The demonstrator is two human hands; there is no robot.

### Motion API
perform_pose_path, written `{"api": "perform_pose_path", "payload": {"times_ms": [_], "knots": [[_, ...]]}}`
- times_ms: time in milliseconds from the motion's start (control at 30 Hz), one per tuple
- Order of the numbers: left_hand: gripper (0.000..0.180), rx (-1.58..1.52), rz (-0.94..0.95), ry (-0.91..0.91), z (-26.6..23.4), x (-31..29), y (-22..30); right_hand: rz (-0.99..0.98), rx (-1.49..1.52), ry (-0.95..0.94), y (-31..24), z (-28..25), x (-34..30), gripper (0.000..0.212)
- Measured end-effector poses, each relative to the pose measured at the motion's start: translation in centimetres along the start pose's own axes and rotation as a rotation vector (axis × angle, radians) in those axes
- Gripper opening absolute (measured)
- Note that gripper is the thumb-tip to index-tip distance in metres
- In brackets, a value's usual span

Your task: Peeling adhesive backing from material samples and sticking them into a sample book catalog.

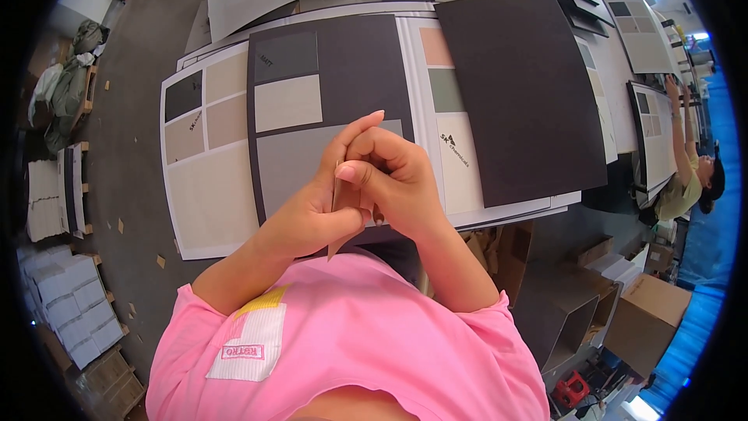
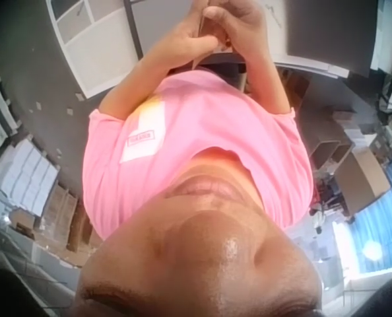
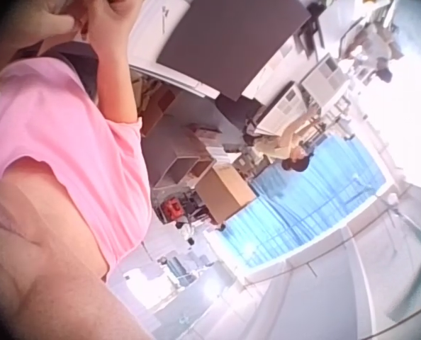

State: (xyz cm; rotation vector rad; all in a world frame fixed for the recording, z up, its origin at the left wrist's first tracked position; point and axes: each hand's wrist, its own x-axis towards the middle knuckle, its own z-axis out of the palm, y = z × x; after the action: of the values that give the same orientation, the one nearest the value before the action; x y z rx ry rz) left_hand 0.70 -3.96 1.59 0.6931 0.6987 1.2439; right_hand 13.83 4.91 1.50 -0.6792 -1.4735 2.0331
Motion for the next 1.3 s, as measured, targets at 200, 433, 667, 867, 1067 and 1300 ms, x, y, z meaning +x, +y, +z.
{"api": "perform_pose_path", "payload": {"times_ms": [200, 433, 667, 867, 1067, 1300], "knots": [[0.093, -0.005, -0.027, 0.057, 0.2, 0.1, 0.6, 0.003, -0.069, 0.011, -0.1, -0.3, 0.1, 0.012], [0.086, 0.740, 0.143, 0.319, -1.1, -0.3, 0.0, 0.044, -0.182, 0.056, -1.3, 0.3, -0.3, 0.008], [0.085, 1.081, 0.212, 0.345, -0.8, 0.0, -0.7, 0.062, -0.216, 0.078, -1.1, 0.2, -0.2, 0.006], [0.059, 1.530, 0.560, 0.172, -3.0, 0.2, 0.5, 0.084, 0.415, 0.097, 0.9, -3.2, 0.7, 0.014], [0.026, 1.210, 0.831, 0.359, -5.4, 0.7, 0.6, -0.163, 1.073, -0.141, 0.6, -3.6, 2.1, 0.015], [0.019, 0.579, 0.357, 0.691, -5.4, 2.1, 2.5, -0.047, 0.154, 0.418, -1.3, -7.5, 1.9, 0.049]]}}
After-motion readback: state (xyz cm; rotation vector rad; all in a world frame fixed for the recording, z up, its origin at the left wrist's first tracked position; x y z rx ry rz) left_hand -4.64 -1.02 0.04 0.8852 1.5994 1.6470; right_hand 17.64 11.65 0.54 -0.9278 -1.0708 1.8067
